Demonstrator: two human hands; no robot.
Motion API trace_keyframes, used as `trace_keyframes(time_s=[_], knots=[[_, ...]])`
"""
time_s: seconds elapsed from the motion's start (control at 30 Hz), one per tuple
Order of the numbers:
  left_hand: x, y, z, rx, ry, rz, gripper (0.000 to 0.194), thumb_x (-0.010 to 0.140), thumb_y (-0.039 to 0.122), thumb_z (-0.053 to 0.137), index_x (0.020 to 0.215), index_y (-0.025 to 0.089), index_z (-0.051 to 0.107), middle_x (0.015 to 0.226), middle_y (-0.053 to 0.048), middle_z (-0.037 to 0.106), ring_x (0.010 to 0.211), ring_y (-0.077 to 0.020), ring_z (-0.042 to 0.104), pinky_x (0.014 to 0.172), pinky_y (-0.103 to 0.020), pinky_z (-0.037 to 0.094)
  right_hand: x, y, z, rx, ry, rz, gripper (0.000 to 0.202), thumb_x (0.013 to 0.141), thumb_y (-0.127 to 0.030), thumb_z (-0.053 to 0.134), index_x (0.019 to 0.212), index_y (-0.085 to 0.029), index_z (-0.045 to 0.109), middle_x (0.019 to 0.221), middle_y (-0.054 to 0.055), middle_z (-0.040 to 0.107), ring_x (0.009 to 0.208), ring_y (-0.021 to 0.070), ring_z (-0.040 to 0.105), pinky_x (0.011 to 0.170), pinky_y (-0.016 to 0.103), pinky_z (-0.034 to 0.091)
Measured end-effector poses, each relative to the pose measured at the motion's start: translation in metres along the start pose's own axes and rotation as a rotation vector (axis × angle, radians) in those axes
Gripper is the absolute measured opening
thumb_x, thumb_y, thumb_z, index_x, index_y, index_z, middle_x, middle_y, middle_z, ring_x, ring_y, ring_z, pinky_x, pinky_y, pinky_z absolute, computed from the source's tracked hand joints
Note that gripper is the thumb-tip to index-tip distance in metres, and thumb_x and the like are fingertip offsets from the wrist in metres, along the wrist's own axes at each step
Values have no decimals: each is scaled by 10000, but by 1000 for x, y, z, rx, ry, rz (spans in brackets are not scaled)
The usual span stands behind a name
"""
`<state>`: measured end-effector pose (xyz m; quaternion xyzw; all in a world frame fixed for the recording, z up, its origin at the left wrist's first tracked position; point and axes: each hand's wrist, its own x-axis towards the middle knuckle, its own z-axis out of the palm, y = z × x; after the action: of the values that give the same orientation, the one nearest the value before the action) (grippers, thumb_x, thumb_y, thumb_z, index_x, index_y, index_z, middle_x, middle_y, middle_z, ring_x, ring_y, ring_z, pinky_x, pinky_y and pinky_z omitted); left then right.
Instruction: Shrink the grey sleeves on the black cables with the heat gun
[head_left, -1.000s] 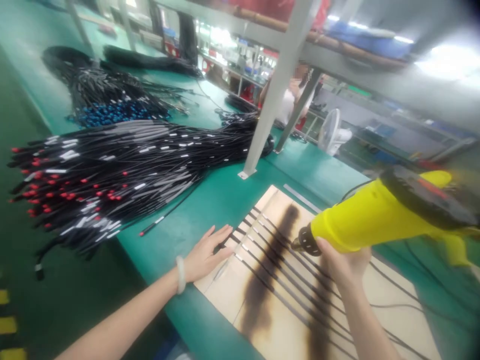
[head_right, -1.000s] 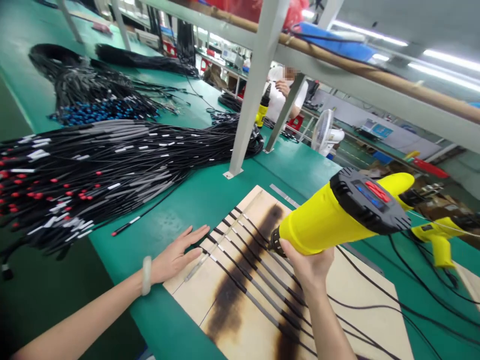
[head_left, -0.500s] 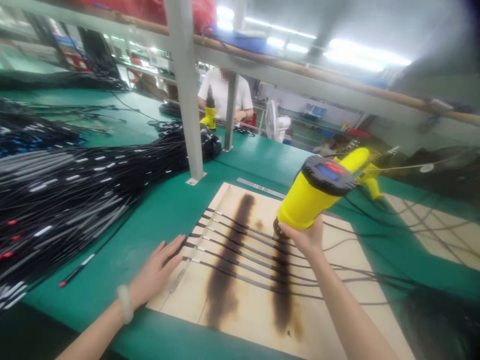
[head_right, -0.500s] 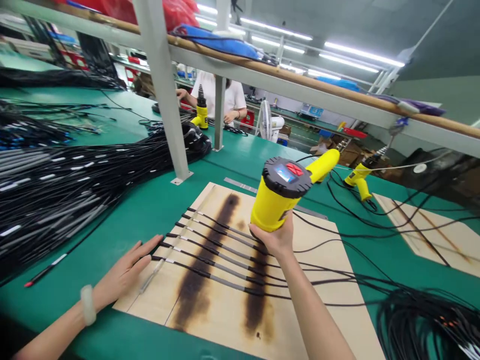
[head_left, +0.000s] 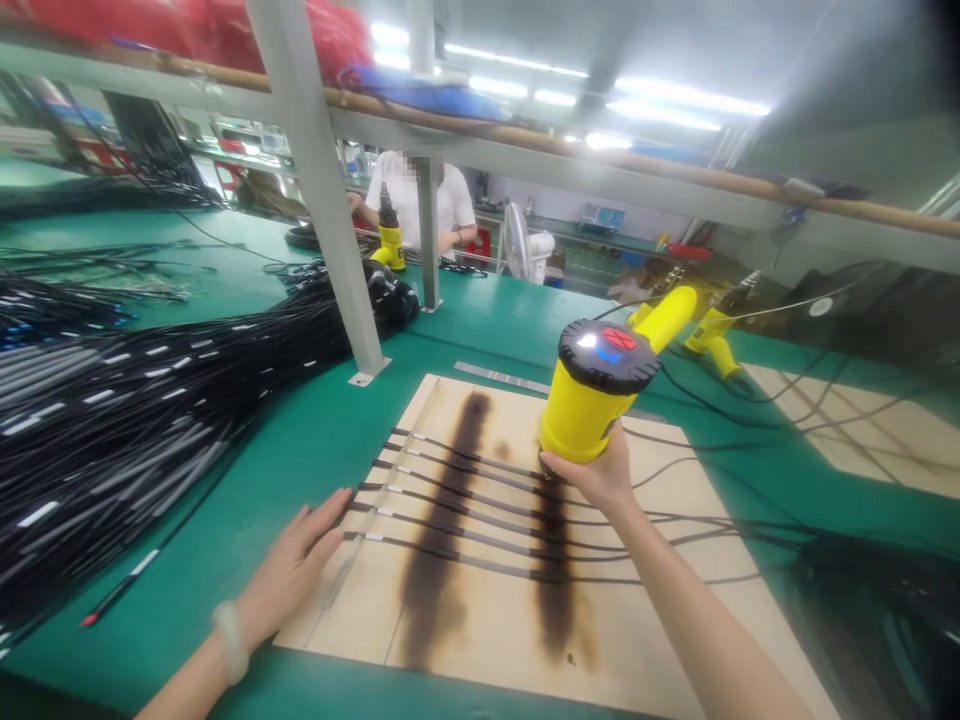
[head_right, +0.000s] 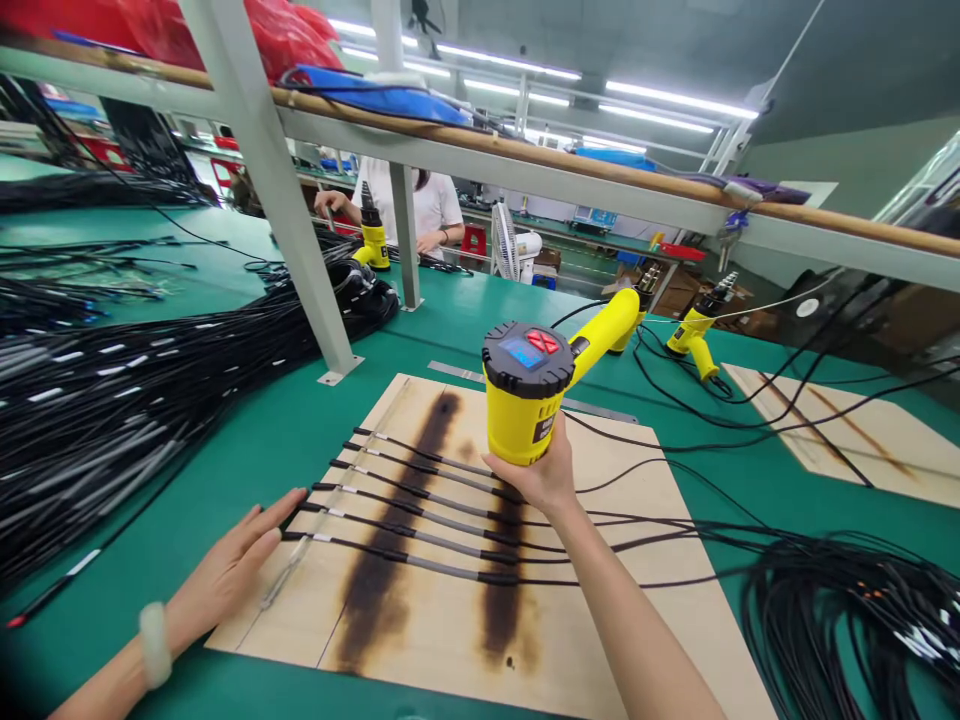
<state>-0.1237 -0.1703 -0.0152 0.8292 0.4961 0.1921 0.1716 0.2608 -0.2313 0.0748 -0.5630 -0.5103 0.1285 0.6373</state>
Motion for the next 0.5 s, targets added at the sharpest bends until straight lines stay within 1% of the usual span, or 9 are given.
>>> trace_keyframes(time_s=[0.2, 0.3, 0.4, 0.5], knots=[[-2, -8, 5, -31, 26, 38, 485, 879, 457, 280, 1351, 345, 289, 1377, 43, 379, 1267, -209, 373, 1097, -467, 213, 4, -3, -2, 63, 30, 4, 688, 441, -325, 824, 1006, -201, 452, 903, 59, 615, 787, 242, 601, 682, 400, 504], [-2, -10, 6, -32, 34, 44, 483, 873, 466, 290, 1345, 367, 288, 1368, 54, 395, 1258, -215, 386, 1091, -466, 234, 4, -3, -2, 69, 39, 21, 665, 432, -326, 825, 979, -193, 470, 910, 69, 621, 799, 251, 604, 688, 406, 504], [-2, -9, 5, -13, 39, 35, 492, 867, 482, 287, 1340, 349, 313, 1358, 39, 416, 1251, -222, 397, 1085, -461, 255, 4, -2, -3, 66, 59, 18, 686, 420, -331, 828, 988, -196, 468, 921, 70, 620, 803, 255, 601, 693, 418, 503], [-2, -6, 4, 5, 29, 16, 524, 868, 510, 249, 1345, 307, 327, 1368, 19, 403, 1260, -224, 384, 1091, -461, 241, 5, -2, -4, 68, 63, -7, 708, 422, -335, 828, 1012, -199, 461, 934, 68, 614, 816, 253, 596, 708, 423, 502]])
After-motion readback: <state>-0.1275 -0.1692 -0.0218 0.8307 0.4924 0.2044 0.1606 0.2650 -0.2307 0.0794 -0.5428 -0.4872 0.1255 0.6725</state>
